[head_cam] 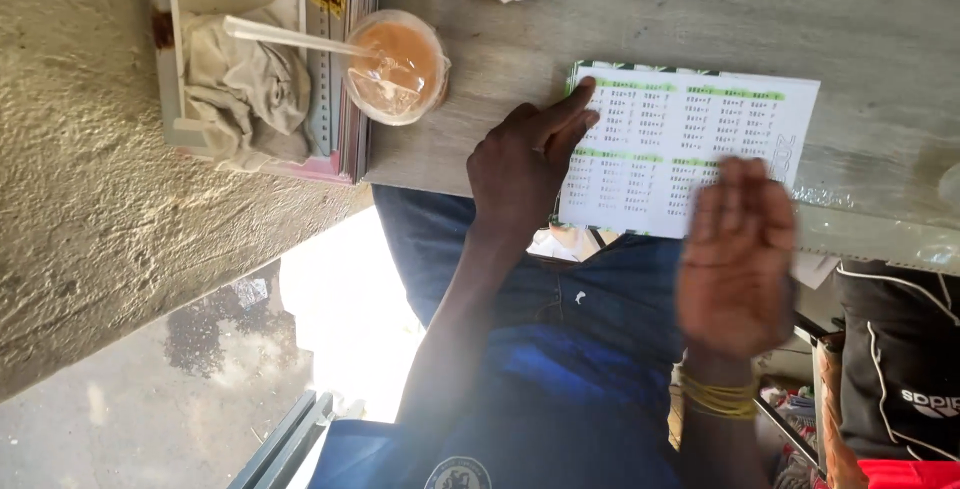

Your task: The person sits and wipes a calendar page with a white cloth. They flip the calendar to reveal the year 2026, then flip it back to the previous page and continue wiping the surface with the cloth.

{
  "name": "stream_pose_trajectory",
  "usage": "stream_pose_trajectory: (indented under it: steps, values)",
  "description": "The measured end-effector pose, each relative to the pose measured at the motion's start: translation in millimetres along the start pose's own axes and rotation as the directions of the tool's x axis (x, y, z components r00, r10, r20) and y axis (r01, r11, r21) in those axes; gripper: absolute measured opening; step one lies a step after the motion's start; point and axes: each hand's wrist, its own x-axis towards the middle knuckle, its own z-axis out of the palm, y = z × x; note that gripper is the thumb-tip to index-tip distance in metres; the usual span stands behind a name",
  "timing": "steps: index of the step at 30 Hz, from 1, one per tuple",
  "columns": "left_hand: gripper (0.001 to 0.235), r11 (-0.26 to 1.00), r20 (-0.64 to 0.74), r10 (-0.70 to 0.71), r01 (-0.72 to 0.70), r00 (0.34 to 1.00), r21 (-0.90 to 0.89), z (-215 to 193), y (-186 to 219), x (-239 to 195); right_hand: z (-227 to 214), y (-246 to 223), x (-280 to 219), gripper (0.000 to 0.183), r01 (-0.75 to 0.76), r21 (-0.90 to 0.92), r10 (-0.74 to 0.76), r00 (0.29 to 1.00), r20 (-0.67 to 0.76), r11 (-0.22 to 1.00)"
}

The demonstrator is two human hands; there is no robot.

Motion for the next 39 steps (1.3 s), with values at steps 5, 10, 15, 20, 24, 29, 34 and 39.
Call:
stream_pose_trajectory:
  steps: [5,10,15,20,24,29,34,39]
  values:
    - [0.034,1.0,0.003,0.01,-0.01,1.0,-0.01,-0.7,-0.4,-0.2,-31.8,-42.8,-14.3,0.077,0.129,-0.451,-0.22,0.963,-0.154,0.883]
    - [0.034,0.999,-0.024,0.042,-0.042,0.999,-0.015,4.8,-7.4,-1.3,-41.8,-56.0,-28.7,0.072,0.204,-0.506,-0.368,0.896,-0.249,0.838]
    - [0.038,1.0,0.04,-0.003,0.003,0.999,-0.013,4.0,-4.4,3.0,56.5,-10.2,-15.3,0.104,-0.022,0.328,0.186,0.858,-0.479,0.944]
    - [0.036,1.0,-0.019,0.021,-0.021,1.0,0.001,10.8,-11.2,0.2,71.4,60.3,-55.6,0.074,-0.615,-0.108,0.624,0.771,0.123,0.781]
    - [0.036,0.997,-0.05,0.08,-0.079,0.996,0.024,12.2,-10.0,3.1,72.1,83.5,-71.4,0.07,-0.743,-0.459,0.868,0.468,0.165,0.488]
    - [0.047,0.984,-0.163,0.152,-0.134,0.975,0.114,15.5,-9.0,2.2,45.9,62.7,-80.2,0.049,-0.702,-0.63,0.909,0.416,0.017,0.333]
    - [0.091,0.962,-0.241,0.216,-0.164,0.946,0.219,7.4,14.7,31.8,45.7,25.8,-64.2,0.047,-0.641,-0.671,0.871,0.491,0.013,0.372]
    - [0.049,0.883,-0.439,0.237,-0.004,0.867,0.47,31.1,17.5,140.5,54.9,-5.9,-61.6,0.043,-0.453,-0.797,0.832,0.545,0.106,0.398]
